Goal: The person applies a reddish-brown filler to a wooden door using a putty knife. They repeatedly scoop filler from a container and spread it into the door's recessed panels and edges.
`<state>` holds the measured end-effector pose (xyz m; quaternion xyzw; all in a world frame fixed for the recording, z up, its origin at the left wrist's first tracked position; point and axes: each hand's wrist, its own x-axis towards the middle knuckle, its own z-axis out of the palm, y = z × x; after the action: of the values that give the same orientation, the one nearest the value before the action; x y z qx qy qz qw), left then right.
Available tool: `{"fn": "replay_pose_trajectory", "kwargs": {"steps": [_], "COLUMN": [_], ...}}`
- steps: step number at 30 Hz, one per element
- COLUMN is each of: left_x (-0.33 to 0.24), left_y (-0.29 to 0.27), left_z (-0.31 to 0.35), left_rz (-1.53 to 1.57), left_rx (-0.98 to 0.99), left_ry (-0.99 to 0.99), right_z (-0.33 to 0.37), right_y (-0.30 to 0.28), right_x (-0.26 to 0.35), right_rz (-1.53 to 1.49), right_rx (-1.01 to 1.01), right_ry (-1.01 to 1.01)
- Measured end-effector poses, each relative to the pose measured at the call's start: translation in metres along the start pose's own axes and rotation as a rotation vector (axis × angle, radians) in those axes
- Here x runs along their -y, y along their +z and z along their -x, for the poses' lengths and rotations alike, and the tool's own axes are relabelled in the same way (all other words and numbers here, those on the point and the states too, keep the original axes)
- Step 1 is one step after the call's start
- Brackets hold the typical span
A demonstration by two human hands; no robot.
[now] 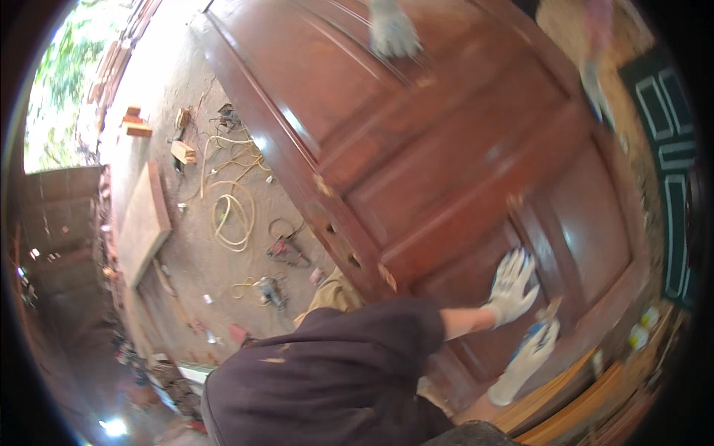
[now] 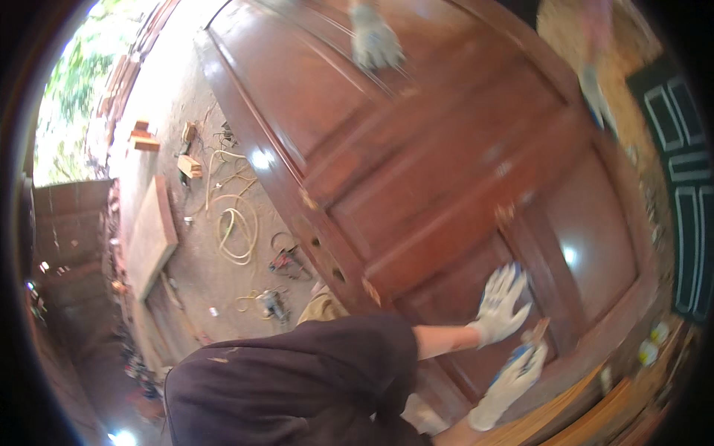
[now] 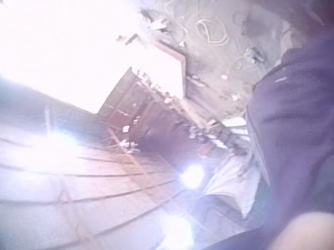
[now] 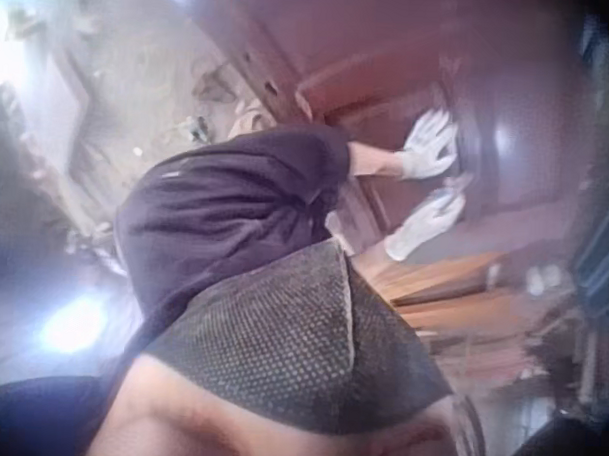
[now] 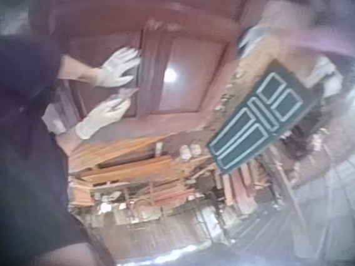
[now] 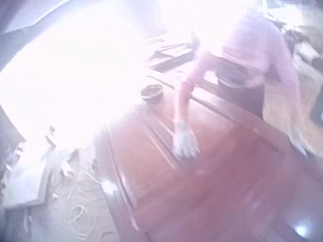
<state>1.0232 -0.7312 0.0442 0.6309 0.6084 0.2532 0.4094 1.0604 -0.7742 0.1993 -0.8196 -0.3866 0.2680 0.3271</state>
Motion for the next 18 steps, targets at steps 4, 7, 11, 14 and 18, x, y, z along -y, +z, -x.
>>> {"fn": "replay_pose_trajectory", "kwargs": {"steps": [4,7,11,14,18], "left_x": [0.072,0.152,0.275,0.29,0.3], "left_y": [-0.193,-0.383,-0.577,-0.668,-0.741], "left_z": [-0.066,-0.174,-0.334,-0.431,-0.564], "left_rz": [0.336,0.108,-0.012,0.369,0.582], "left_rx": [-0.318,-0.726,-0.924,-0.701,-0.469], "left_ry": [0.331,0.429,0.292,-0.059,-0.235], "right_z": [0.01,-0.03,-0.104,-0.155,-0.159], "right_y": [0.141,0.287,0.496,0.598,0.641], "right_x": [0.063,0.148,0.288,0.335,0.345], "right_rz": [-0.169,-0.054,-0.047,0.125,0.349], "right_rx": [-0.077,0.096,0.141,0.148,0.024], "right_ry": [0.026,-0.413,-1.053,-1.113,-1.028]}}
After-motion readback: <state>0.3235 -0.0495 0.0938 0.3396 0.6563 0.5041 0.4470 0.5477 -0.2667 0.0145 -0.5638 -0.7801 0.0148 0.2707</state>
